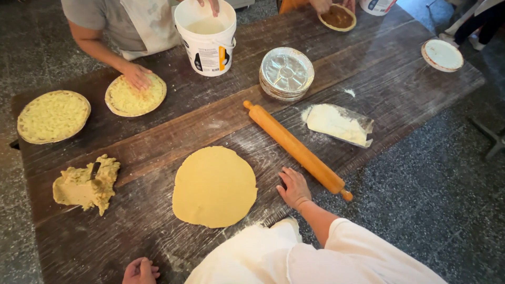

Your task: Preparing a pie crust by kneading dough into a ball and rolling it out flat using a rolling pin on a floured wooden surface.

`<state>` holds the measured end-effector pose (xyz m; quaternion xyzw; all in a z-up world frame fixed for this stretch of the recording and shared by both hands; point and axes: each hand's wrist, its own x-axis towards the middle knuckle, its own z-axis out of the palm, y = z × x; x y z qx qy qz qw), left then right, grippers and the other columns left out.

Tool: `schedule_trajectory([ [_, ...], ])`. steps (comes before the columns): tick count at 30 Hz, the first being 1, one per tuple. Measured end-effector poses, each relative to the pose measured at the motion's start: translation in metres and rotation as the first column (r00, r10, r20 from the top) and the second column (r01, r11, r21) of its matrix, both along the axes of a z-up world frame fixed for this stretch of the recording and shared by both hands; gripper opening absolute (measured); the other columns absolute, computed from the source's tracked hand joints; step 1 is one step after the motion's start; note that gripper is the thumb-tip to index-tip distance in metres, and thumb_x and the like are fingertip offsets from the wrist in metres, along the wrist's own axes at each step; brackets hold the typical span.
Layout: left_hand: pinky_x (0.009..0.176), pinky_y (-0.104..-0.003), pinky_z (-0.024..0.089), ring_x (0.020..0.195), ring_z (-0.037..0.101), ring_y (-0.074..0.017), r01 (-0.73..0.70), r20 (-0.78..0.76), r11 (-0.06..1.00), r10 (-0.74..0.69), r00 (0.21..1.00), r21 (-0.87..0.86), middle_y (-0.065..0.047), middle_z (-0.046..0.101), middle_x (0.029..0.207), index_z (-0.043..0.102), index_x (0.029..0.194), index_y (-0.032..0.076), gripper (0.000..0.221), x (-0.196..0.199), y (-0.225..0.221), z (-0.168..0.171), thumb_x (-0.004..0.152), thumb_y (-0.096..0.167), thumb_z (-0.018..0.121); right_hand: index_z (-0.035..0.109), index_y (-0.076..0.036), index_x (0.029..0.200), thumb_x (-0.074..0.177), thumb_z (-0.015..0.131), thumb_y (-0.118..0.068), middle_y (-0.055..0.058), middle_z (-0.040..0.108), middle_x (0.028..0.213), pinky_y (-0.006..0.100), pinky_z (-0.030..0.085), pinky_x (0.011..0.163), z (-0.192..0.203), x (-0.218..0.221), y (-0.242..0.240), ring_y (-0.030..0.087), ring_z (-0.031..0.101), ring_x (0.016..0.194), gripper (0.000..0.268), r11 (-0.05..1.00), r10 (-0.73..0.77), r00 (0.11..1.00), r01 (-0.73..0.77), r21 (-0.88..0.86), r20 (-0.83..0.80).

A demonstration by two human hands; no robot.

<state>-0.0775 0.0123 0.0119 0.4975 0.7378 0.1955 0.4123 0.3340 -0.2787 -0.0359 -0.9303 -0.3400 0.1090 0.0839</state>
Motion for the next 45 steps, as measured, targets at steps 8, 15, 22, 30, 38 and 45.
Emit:
schedule_trajectory([
  [8, 0.067, -0.046, 0.056, 0.065, 0.062, -0.0302, -0.032, -0.033, 0.998, 0.03, 0.999, -0.059, -0.021, 0.069, 0.078, 0.072, 0.111, -0.002, 0.022, 0.001, 0.004, -0.004, 0.109, 0.018, 0.065, 0.048, -0.016, 0.151, 0.101, 0.052, -0.045, 0.002, 0.034, 0.165, 0.05, 0.021, 0.125, 0.006, -0.001, 0.001, 0.025, 0.027, 0.153, 0.057, 0.999, -0.012, 0.998, 0.01, -0.036, -0.056],
  [15, 0.075, -0.048, 0.058, 0.071, 0.066, -0.0306, 0.0, -0.125, 0.982, -0.024, 0.992, -0.187, -0.022, 0.072, 0.084, 0.073, 0.112, -0.003, 0.025, 0.008, 0.006, 0.032, 0.111, 0.021, 0.063, 0.049, -0.016, 0.15, 0.101, 0.054, -0.043, 0.003, 0.036, 0.164, 0.05, 0.022, 0.125, 0.002, -0.001, -0.001, 0.026, 0.028, 0.153, 0.056, 1.0, -0.009, 0.999, 0.009, -0.003, -0.052],
  [22, 0.074, -0.047, 0.057, 0.07, 0.068, -0.0284, 0.035, -0.161, 0.986, -0.061, 0.985, -0.16, -0.018, 0.074, 0.083, 0.076, 0.11, 0.0, 0.031, 0.005, 0.007, 0.024, 0.108, 0.028, 0.063, 0.049, -0.016, 0.15, 0.101, 0.052, -0.045, 0.001, 0.034, 0.165, 0.05, 0.023, 0.125, -0.002, 0.0, 0.0, 0.025, 0.028, 0.153, 0.057, 1.0, -0.01, 0.999, 0.009, -0.024, -0.038],
  [30, 0.062, -0.043, 0.059, 0.061, 0.065, -0.0253, 0.029, -0.046, 0.999, -0.029, 0.999, 0.013, -0.018, 0.071, 0.076, 0.075, 0.105, -0.003, 0.025, -0.006, 0.002, -0.005, 0.105, 0.02, 0.064, 0.05, -0.016, 0.149, 0.101, 0.054, -0.044, 0.002, 0.036, 0.164, 0.05, 0.023, 0.124, -0.002, 0.0, -0.001, 0.026, 0.029, 0.152, 0.056, 1.0, -0.01, 0.999, 0.01, -0.005, -0.03],
  [38, 0.065, -0.044, 0.059, 0.065, 0.064, -0.0256, 0.049, -0.082, 0.999, -0.049, 0.995, -0.009, -0.018, 0.072, 0.081, 0.074, 0.108, -0.002, 0.026, -0.001, 0.0, 0.007, 0.107, 0.02, 0.062, 0.05, -0.015, 0.149, 0.101, 0.053, -0.044, 0.002, 0.036, 0.164, 0.05, 0.022, 0.125, 0.0, -0.001, 0.0, 0.025, 0.029, 0.153, 0.057, 1.0, -0.009, 0.999, 0.009, -0.021, -0.031],
  [45, 0.067, -0.046, 0.06, 0.07, 0.066, -0.0263, 0.053, -0.077, 0.998, -0.055, 0.996, -0.031, -0.018, 0.072, 0.084, 0.074, 0.112, -0.001, 0.026, 0.002, -0.001, 0.02, 0.107, 0.021, 0.062, 0.051, -0.014, 0.148, 0.101, 0.053, -0.044, 0.004, 0.037, 0.164, 0.052, 0.023, 0.124, -0.008, 0.001, -0.003, 0.027, 0.03, 0.152, 0.056, 1.0, 0.018, 1.0, -0.018, 0.012, 0.001],
])
